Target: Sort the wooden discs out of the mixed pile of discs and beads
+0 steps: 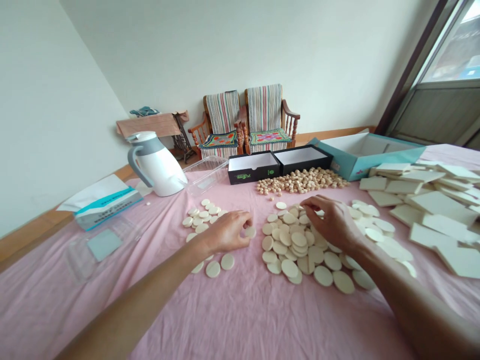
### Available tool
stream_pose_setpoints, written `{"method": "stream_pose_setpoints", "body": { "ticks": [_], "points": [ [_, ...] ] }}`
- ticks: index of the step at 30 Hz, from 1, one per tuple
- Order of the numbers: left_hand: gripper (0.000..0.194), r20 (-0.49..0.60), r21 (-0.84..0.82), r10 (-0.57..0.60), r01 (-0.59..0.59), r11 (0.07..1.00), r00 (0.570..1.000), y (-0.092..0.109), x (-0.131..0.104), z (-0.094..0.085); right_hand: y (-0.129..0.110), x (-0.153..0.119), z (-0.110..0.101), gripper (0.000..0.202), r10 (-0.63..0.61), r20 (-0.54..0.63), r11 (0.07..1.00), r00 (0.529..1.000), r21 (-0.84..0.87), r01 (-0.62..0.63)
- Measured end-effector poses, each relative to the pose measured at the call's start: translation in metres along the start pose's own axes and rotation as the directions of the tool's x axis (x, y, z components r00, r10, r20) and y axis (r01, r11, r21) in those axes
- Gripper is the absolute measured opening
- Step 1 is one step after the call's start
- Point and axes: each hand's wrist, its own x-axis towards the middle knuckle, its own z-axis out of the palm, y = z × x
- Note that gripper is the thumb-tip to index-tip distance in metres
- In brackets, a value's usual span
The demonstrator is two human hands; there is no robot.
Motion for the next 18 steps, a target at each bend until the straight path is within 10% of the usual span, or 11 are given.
{"method": "stream_pose_setpoints", "body": {
  "ticks": [10,18],
  "points": [
    [0.032,-0.335,-0.286,0.07,-0.173,0.943,0.939,0.043,0.028,0.0,0.001,0.001,-0.001,0.019,-0.01,0.002,1.0,1.0,0.026,0.01],
    [0.013,-0.02,-0.133,0.029,-0.032,0.991,0.999,0.002,-0.032,-0.021,0.0,0.0,0.001,0.02,-0.031,0.008,0.999,0.999,0.019,0.031]
  ]
}}
